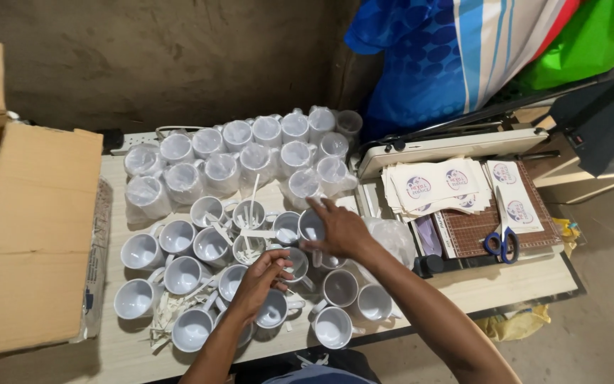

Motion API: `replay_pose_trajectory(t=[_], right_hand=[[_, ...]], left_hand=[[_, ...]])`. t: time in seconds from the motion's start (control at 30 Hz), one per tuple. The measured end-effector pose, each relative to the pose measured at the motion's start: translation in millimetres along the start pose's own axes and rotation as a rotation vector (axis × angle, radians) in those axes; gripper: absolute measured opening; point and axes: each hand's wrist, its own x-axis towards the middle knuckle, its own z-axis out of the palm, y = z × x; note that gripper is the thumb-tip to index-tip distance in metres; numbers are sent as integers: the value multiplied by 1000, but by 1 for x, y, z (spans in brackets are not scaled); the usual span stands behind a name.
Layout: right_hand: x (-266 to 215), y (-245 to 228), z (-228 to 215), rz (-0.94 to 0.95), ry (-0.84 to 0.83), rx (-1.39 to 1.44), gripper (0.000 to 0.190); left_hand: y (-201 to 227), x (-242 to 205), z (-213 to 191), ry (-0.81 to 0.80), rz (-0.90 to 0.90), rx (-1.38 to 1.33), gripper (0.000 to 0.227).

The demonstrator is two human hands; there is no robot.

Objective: The person wraps white ceramic mugs individually in clear plastic bags. They pick up a mug from a pile on the table, place it inside a bag, and then set the wrapped mug down on the table. This process is repeated continuously for multiple mugs.

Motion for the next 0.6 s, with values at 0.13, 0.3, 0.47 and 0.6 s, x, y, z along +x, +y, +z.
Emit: replay_pose_trajectory(t=[0.13,0.3,0.47,0.6], right_hand=[[-24,47,-16,119,235,370,50],[-65,103,-42,288,39,418,32],[-80,121,9,196,50,235,20],[-90,124,44,131,28,-21,45]], left_hand=[[18,-6,9,-1,1,82,37],[30,-2,34,-19,74,252,37],[36,1,89,-200,208,466,37],[46,2,133,-258,497,902,36]])
